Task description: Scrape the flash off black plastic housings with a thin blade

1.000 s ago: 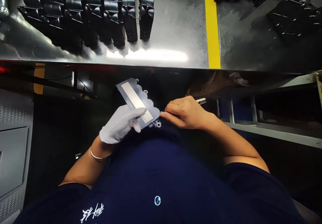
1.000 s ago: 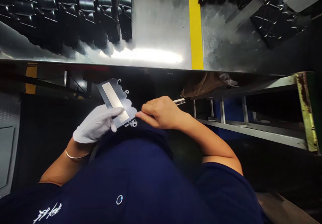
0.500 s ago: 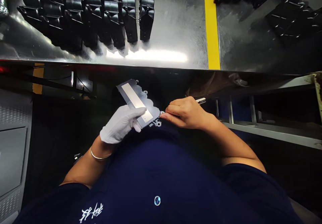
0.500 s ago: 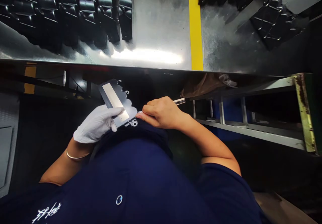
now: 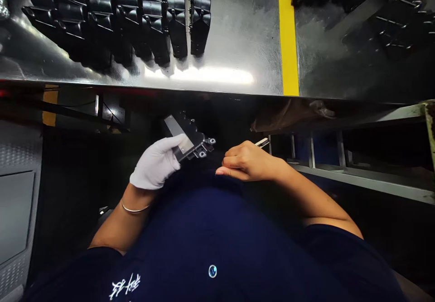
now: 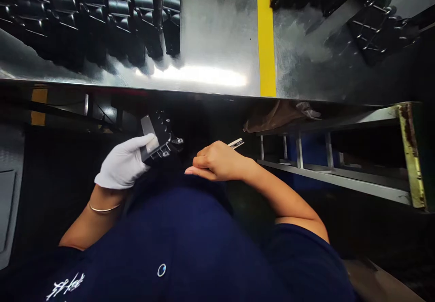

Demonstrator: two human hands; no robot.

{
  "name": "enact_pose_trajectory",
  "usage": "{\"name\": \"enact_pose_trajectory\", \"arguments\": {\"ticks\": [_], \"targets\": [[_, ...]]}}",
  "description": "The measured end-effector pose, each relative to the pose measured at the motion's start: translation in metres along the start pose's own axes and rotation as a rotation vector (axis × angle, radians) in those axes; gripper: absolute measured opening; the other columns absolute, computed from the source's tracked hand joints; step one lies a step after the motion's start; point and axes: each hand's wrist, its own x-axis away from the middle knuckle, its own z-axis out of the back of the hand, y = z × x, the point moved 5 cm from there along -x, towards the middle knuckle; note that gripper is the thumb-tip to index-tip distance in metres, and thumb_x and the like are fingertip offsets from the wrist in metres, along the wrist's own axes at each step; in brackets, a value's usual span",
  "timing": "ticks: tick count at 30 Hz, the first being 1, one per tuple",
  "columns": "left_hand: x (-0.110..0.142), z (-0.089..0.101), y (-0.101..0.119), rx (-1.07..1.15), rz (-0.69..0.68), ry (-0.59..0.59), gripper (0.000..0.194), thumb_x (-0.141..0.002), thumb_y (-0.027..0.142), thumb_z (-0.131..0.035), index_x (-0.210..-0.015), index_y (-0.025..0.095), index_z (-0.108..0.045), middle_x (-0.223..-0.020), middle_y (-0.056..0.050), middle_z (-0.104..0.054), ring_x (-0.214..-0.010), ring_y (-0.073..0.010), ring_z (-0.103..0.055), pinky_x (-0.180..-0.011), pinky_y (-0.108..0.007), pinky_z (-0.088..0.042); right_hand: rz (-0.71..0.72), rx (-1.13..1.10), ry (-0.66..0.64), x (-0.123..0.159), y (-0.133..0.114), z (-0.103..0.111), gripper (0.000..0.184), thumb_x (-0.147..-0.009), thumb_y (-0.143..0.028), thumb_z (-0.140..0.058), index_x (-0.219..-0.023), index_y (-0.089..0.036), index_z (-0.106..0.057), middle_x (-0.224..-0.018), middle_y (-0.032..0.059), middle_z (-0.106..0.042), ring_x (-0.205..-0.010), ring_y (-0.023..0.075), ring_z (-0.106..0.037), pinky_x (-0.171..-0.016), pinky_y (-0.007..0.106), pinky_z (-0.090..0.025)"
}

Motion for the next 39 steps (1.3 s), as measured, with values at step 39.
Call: {"name": "enact_pose_trajectory", "arguments": {"ticks": [39], "targets": [[0.021, -0.021, 0.017, -1.103, -0.641, -0.068, 0.029, -0.073, 0.041, -0.064, -0.054, 0.018, -0.065, -0.051, 0.001, -0.061, -0.049, -0.0121, -0.052, -0.047, -0.022, -0.042, -0.182, -0.455, 0.392, -0.014, -0.002, 0.000, 0.016, -0.093, -0.021, -0.055, -0.091, -0.013, -0.069, -0.075, 0.0043, -0.069, -0.064, 0.0084, -0.060, -0.059, 0.019, -0.047]]}}
